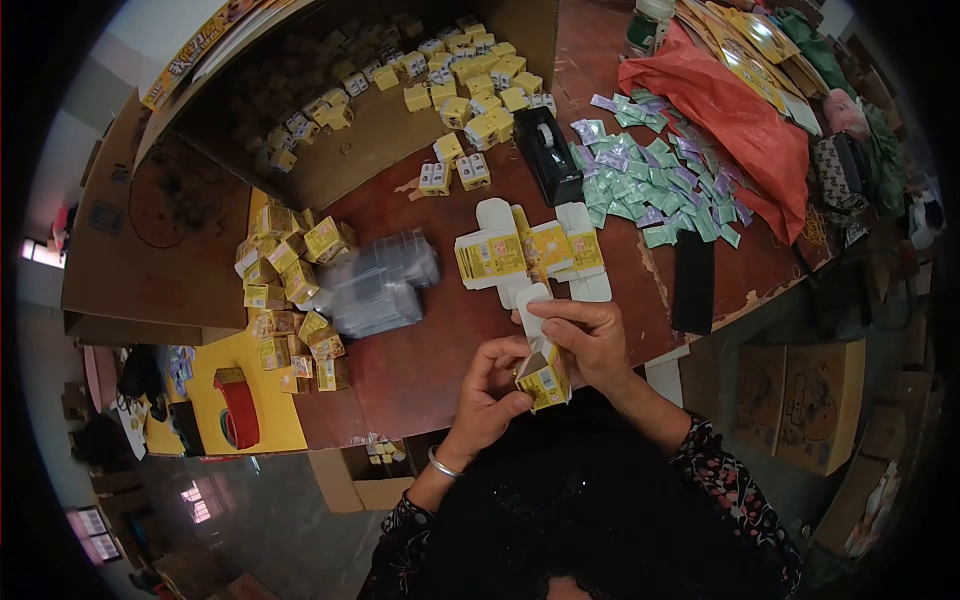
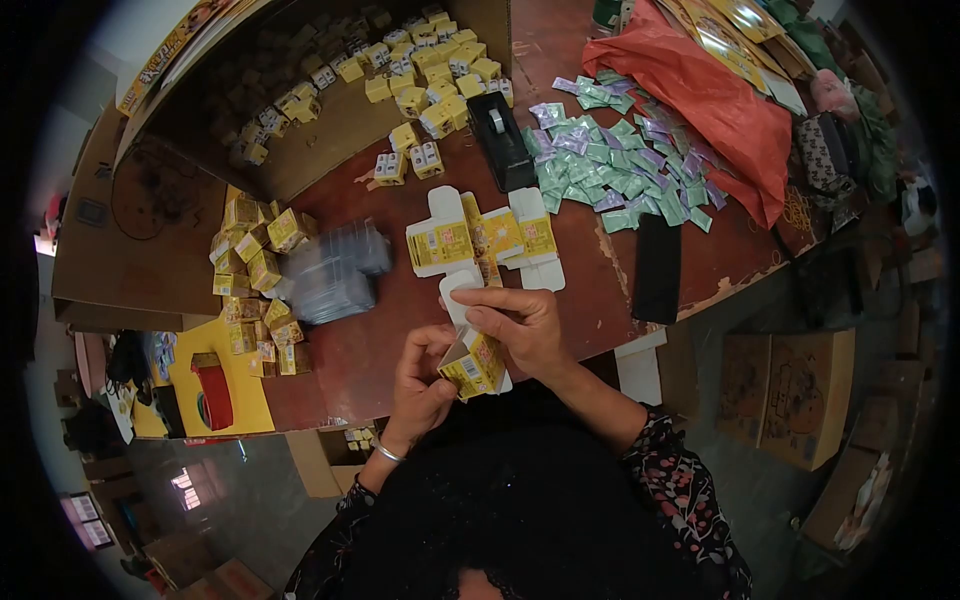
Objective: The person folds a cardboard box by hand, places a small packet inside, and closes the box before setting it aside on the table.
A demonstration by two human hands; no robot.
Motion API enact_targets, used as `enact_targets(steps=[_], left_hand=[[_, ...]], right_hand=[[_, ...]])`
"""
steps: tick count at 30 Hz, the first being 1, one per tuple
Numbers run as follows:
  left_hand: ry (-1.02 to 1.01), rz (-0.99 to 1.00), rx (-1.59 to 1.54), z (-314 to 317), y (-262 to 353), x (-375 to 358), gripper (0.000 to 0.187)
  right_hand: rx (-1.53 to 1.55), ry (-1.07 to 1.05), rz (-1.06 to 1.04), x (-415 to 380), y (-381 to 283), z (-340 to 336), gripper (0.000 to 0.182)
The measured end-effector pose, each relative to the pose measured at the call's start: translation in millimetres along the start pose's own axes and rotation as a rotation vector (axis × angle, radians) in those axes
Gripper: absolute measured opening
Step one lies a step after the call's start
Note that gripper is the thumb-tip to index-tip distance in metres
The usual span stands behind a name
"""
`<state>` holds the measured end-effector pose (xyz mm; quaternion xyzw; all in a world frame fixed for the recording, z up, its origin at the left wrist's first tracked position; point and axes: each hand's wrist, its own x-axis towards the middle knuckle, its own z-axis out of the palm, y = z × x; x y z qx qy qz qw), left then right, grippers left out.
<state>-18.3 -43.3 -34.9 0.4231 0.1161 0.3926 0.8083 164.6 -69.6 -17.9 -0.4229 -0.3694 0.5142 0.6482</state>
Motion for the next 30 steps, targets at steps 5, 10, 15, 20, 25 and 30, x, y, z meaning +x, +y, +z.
enact_targets(steps=[5, 10, 15, 20, 25, 30], left_hand=[[0.076, -0.02, 0.087, -2, 8, -3, 0.045], [0.09, 0.079, 0.206, 8, 23, 4, 0.038], [0.056, 0.045, 0.264, 5, 25, 4, 0.032], [0.036, 0.027, 0.335, 2, 26, 2, 0.028], [0.014, 0.062, 0.368, 5, 31, 5, 0.028], [-0.044, 0.035, 0.476, 1, 40, 4, 0.028]], right_hand=[[-0.124, -0.127, -0.07, -1, -10, -5, 0.037], [-0.406, -0.289, -0.322, 0, -21, -10, 0.059], [-0.613, -0.309, -0.358, -4, -18, -10, 0.052], [-0.587, -0.287, -0.431, 0, -15, -7, 0.042], [-0.539, -0.266, -0.409, -1, -15, -6, 0.043], [-0.609, -0.34, -0.443, 4, -24, -10, 0.036]])
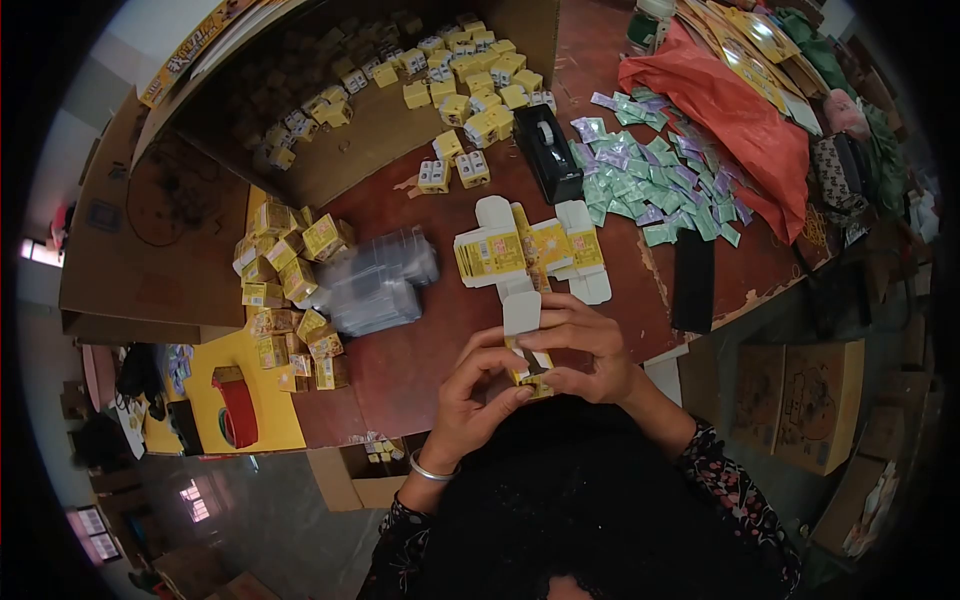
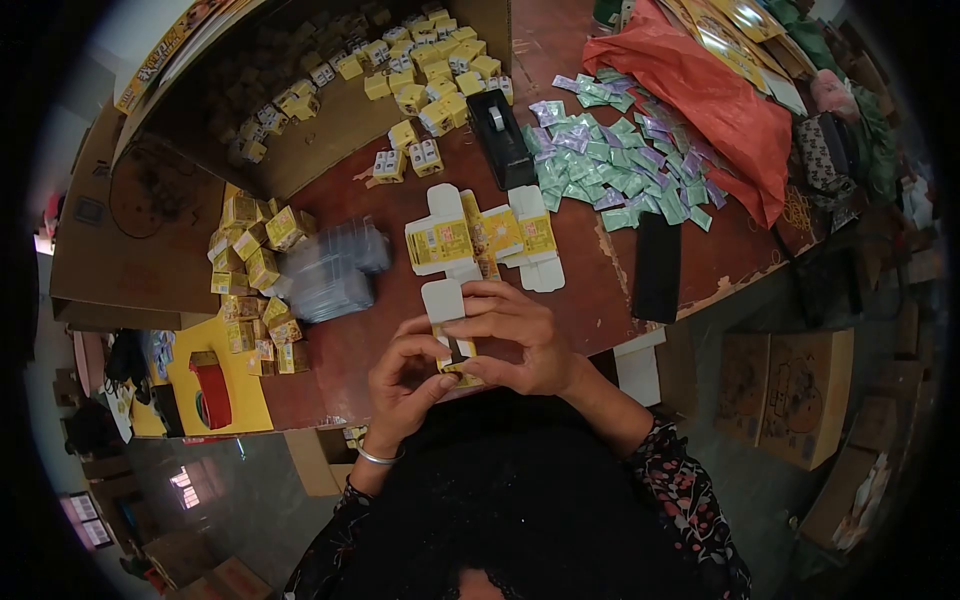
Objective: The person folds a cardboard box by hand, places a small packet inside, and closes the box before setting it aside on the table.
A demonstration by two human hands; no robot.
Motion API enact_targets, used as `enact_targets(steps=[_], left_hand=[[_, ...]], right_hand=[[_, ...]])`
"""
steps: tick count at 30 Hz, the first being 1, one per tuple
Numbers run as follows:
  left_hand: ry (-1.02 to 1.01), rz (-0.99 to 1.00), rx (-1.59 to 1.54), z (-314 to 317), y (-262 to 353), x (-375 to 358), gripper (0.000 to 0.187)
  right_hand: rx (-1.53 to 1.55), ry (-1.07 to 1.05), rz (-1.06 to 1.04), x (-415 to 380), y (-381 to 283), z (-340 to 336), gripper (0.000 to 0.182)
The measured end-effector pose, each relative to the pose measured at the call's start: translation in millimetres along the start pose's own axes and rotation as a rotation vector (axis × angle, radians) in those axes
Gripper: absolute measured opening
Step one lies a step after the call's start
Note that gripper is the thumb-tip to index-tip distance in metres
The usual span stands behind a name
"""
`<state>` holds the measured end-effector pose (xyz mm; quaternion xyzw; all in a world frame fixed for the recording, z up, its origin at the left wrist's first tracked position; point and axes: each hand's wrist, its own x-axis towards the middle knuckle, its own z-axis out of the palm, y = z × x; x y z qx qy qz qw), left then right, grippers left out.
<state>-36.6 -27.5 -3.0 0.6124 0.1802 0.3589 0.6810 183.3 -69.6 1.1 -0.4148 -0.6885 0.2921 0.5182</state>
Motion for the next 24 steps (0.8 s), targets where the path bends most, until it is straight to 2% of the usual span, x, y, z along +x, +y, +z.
enact_targets(steps=[3, 6, 9, 12, 15, 18, 21, 24], left_hand=[[0.012, -0.021, -0.115, 4, 4, 2, 0.028], [0.036, -0.034, -0.212, 8, -2, 1, 0.029], [0.082, -0.068, -0.199, 10, 0, 4, 0.026], [0.048, -0.024, -0.143, 3, -7, 2, 0.026], [0.09, 0.019, -0.237, 7, -8, 4, 0.029], [0.09, 0.038, -0.23, 8, -6, 5, 0.032], [0.07, 0.006, -0.151, 7, -2, 4, 0.032], [0.081, -0.015, -0.123, 8, -1, 4, 0.033]], right_hand=[[-0.116, 0.011, -0.136, 2, 0, -4, 0.031], [-0.174, 0.038, -0.185, 2, 1, -3, 0.029], [-0.111, 0.084, -0.142, -1, 0, 5, 0.018], [0.278, 0.229, 0.045, -4, -4, 19, 0.012], [0.225, 0.217, 0.08, -7, -2, 18, 0.014], [0.154, 0.107, -0.036, 0, 0, 9, 0.016], [0.254, 0.071, -0.011, 4, 0, 5, 0.02], [0.274, 0.059, 0.126, 4, -2, 6, 0.023]])
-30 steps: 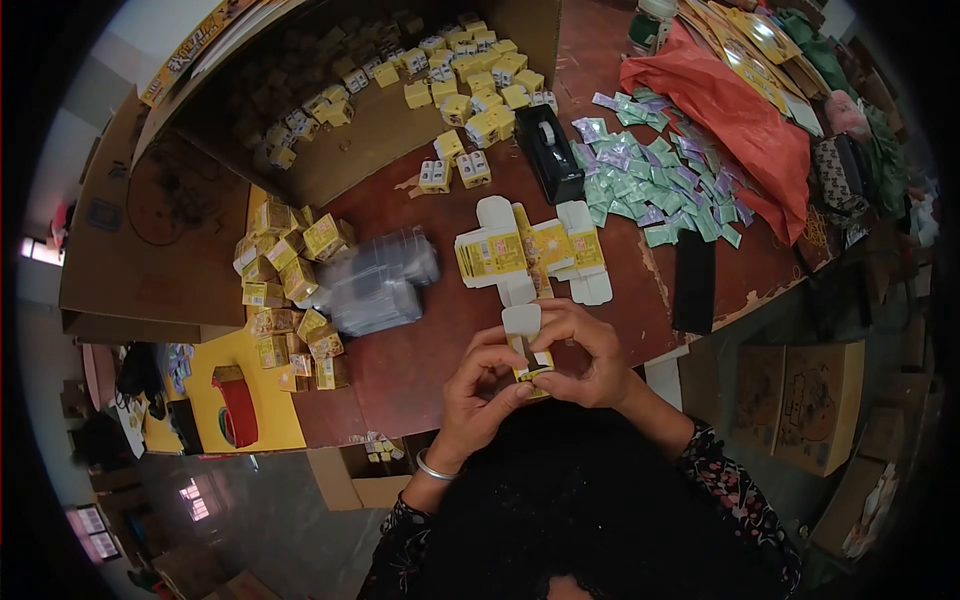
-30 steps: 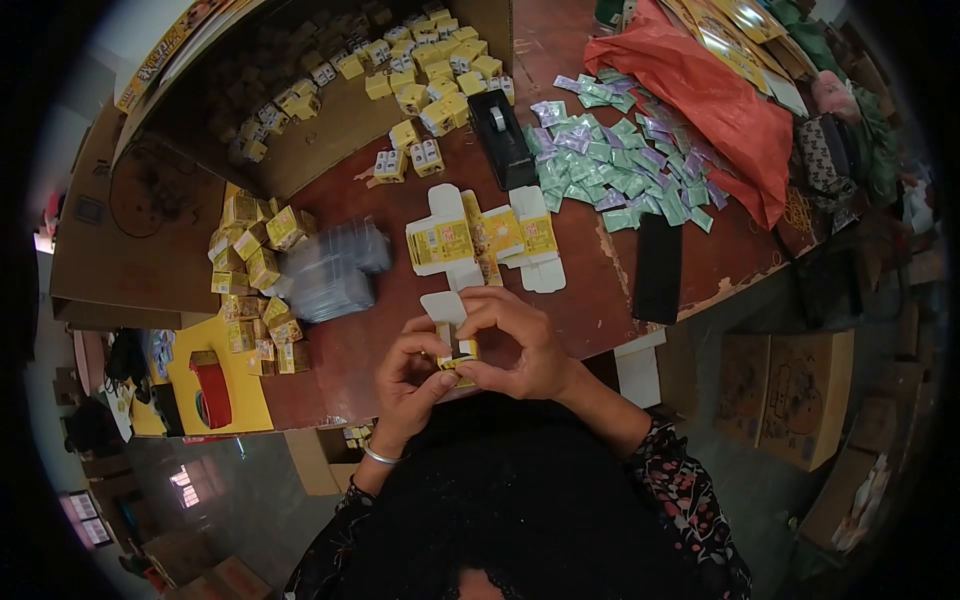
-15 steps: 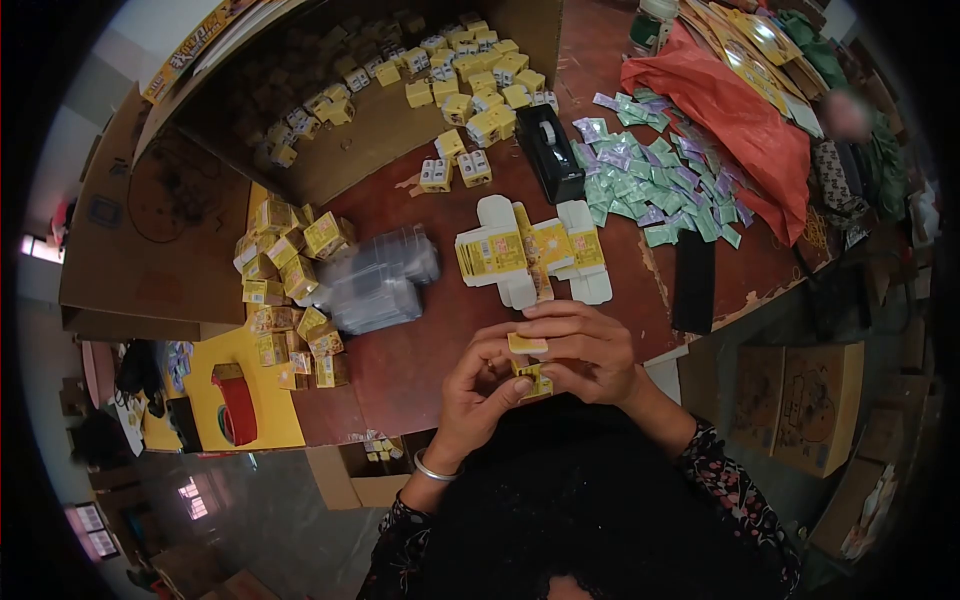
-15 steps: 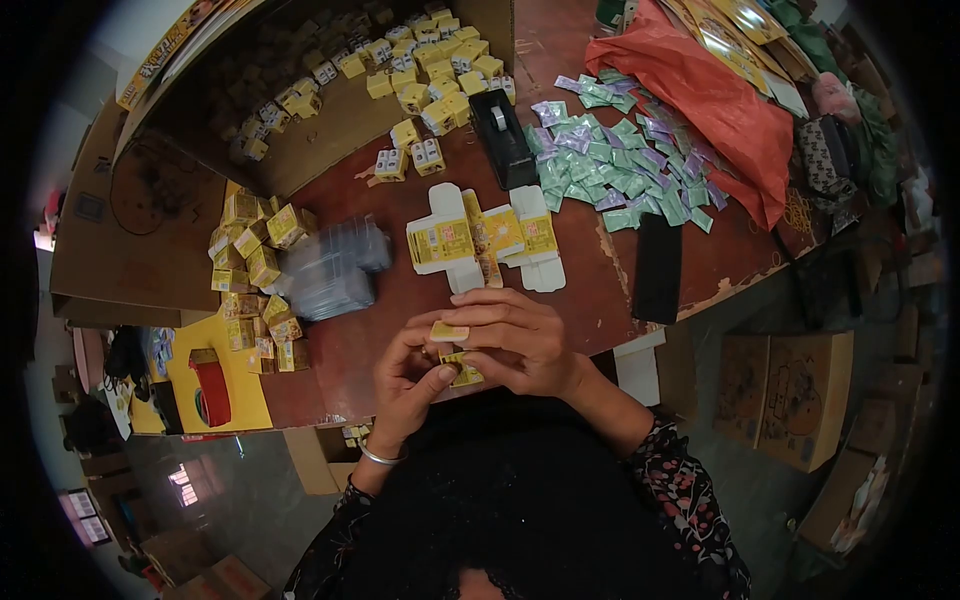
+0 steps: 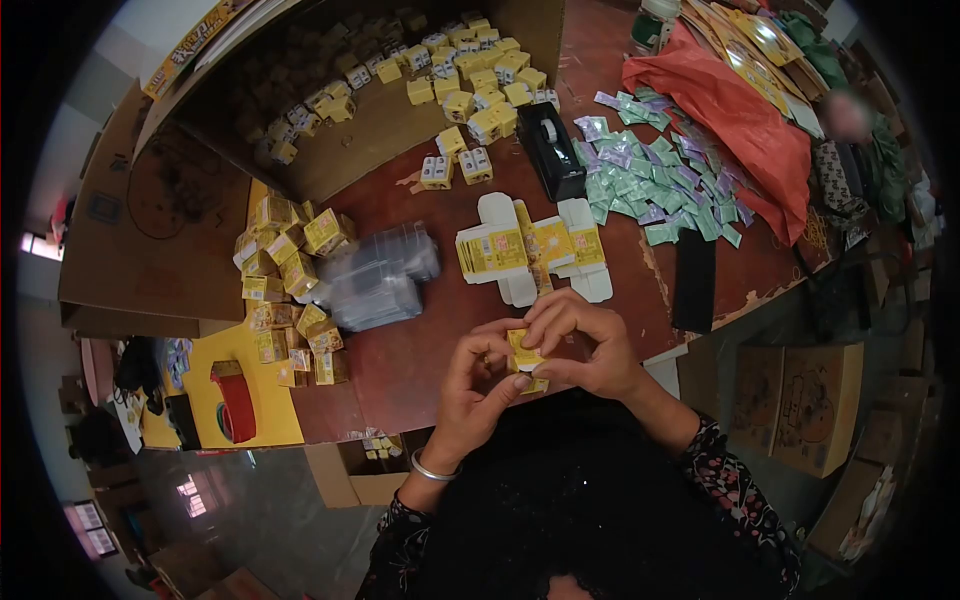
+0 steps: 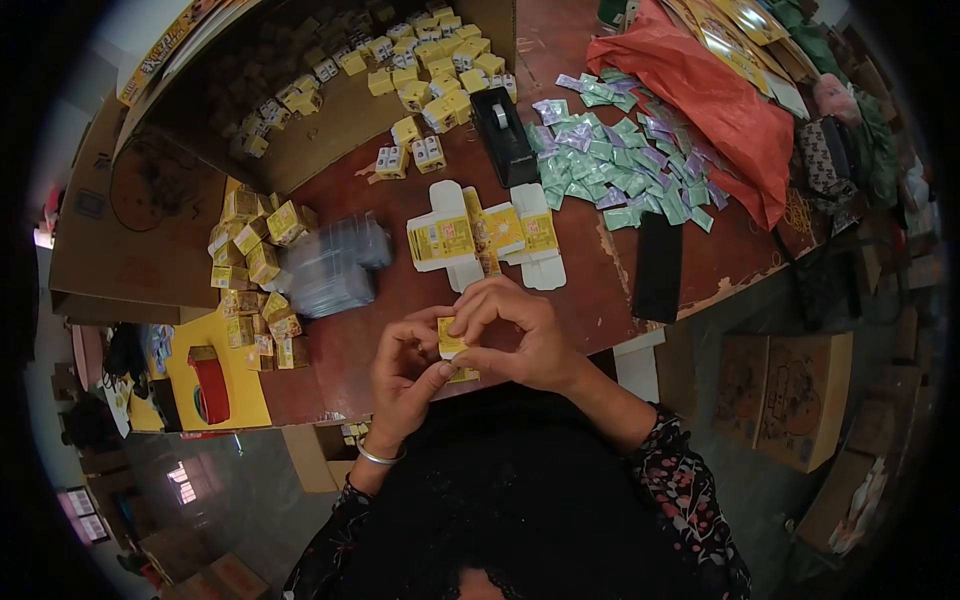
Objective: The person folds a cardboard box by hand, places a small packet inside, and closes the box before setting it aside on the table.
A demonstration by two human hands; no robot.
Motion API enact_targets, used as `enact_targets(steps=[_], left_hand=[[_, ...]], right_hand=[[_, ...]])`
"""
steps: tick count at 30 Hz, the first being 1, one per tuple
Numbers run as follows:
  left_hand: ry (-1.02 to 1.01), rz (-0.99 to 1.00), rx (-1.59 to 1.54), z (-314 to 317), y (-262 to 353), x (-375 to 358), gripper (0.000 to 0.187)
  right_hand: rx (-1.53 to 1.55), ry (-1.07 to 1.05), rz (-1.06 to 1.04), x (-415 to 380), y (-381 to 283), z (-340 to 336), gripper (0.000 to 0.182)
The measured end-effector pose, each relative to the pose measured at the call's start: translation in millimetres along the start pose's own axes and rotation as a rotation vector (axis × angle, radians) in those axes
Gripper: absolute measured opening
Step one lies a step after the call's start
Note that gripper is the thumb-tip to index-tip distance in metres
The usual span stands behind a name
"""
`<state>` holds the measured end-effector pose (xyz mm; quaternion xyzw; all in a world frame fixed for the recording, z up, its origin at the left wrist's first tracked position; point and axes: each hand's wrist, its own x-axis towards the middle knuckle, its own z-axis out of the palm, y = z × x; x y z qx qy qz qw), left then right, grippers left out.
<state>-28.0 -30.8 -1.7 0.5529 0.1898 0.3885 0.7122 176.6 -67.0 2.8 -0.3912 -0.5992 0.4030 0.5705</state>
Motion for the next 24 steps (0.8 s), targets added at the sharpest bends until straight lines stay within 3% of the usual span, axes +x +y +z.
enact_targets(steps=[6, 15, 24], left_hand=[[-0.016, -0.054, 0.027, -3, 3, 0, 0.037], [-0.009, -0.122, -0.006, 0, 3, 0, 0.04], [-0.053, -0.06, -0.026, -2, -2, 2, 0.033]], right_hand=[[-0.086, -0.009, 0.052, 6, -11, -2, 0.021], [0.144, 0.081, 0.287, 4, -15, 1, 0.012], [-0.052, 0.056, 0.135, 5, -14, 0, 0.013]])
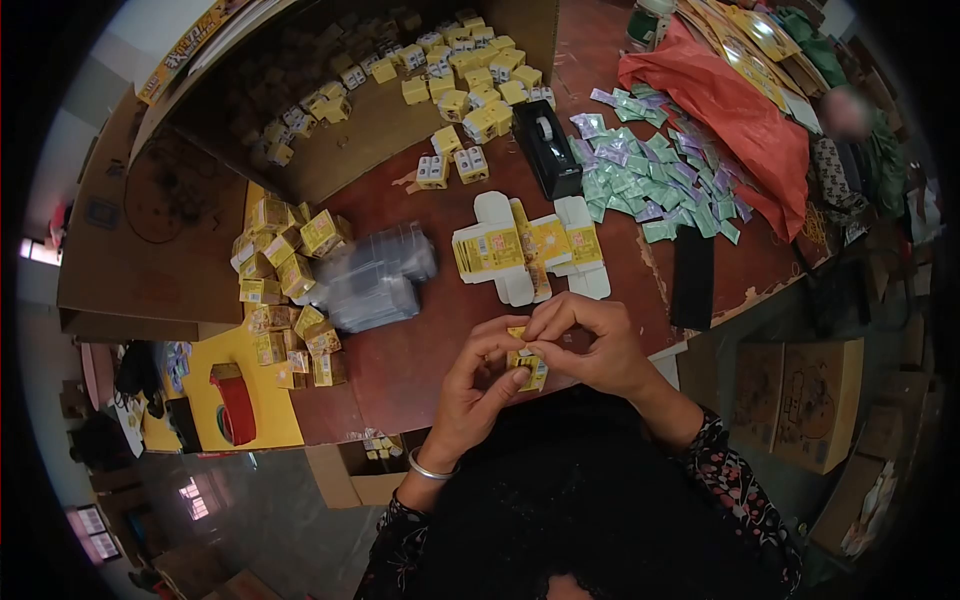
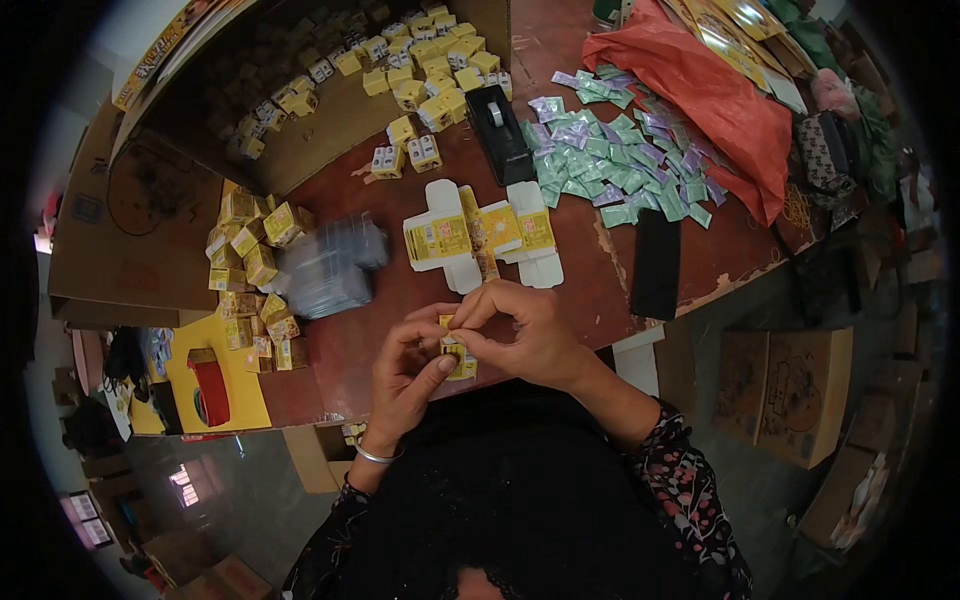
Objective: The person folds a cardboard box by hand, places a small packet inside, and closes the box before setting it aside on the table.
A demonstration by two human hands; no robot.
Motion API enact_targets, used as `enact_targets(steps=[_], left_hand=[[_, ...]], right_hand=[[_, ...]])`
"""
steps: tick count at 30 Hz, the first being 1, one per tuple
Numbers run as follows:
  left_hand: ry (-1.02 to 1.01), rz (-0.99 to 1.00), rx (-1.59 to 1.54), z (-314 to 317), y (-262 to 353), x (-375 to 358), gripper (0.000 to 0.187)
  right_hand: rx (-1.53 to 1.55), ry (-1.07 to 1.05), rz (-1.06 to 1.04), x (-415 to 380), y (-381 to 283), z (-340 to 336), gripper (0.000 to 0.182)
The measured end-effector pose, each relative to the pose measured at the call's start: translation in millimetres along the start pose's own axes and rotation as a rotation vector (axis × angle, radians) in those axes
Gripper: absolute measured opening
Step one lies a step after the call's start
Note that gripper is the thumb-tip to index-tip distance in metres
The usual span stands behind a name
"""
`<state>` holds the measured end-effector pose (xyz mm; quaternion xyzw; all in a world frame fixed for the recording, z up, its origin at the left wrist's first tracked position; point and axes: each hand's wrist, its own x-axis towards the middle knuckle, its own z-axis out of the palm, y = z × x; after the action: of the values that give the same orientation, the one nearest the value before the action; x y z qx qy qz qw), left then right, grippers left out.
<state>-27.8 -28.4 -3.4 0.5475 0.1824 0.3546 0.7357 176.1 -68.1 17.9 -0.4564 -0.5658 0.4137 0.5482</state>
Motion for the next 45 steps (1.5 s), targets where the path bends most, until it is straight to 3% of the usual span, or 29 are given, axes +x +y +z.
enact_targets(steps=[3, 8, 15, 24, 26, 28, 30, 31, 34, 35, 38, 39, 41, 42, 45], left_hand=[[0.007, 0.013, 0.002, 0, -3, 0, 0.034], [0.016, -0.007, -0.061, 3, -1, 2, 0.033], [0.029, 0.033, -0.018, 3, -2, 2, 0.029], [0.032, 0.0, 0.033, 0, -7, 2, 0.023], [-0.006, 0.012, 0.342, -3, -2, 4, 0.031], [-0.018, -0.011, 0.45, -1, 7, 8, 0.043], [-0.015, -0.06, 0.353, 8, 16, 17, 0.059], [-0.016, -0.182, 0.3, 5, 14, 16, 0.083], [0.095, 0.009, 0.491, -1, 19, 24, 0.1], [0.253, 0.064, 0.426, -1, 22, 25, 0.107], [0.316, 0.012, 0.158, -6, 15, 26, 0.099], [0.302, -0.048, 0.031, 2, 11, 26, 0.094], [0.328, -0.117, -0.048, 12, -2, 25, 0.08], [0.344, -0.114, -0.065, 9, -7, 24, 0.078], [0.342, -0.135, -0.091, -2, -8, 22, 0.072]], right_hand=[[-0.091, 0.021, -0.067, 1, -2, 2, 0.014], [-0.128, 0.047, 0.01, 0, -9, 5, 0.016], [-0.064, -0.123, 0.01, 2, -1, -11, 0.015], [-0.088, -0.098, -0.093, -8, 14, -12, 0.017], [-0.129, -0.125, -0.04, -5, 9, -17, 0.02], [-0.173, -0.193, 0.053, -3, -2, -22, 0.024], [-0.233, -0.289, 0.188, 2, -14, -30, 0.031], [-0.181, -0.315, 0.179, 0, -8, -33, 0.043], [-0.211, -0.249, 0.071, 0, -1, -41, 0.048], [-0.162, -0.156, 0.078, -3, 6, -45, 0.044], [0.003, 0.133, 0.128, -10, 13, -32, 0.037], [0.238, 0.164, 0.106, -13, 24, -16, 0.036], [-0.011, 0.064, 0.176, -14, 21, -9, 0.038], [0.009, -0.006, 0.082, -11, 23, -9, 0.039], [-0.303, 0.147, 0.25, 5, -4, -55, 0.034]])
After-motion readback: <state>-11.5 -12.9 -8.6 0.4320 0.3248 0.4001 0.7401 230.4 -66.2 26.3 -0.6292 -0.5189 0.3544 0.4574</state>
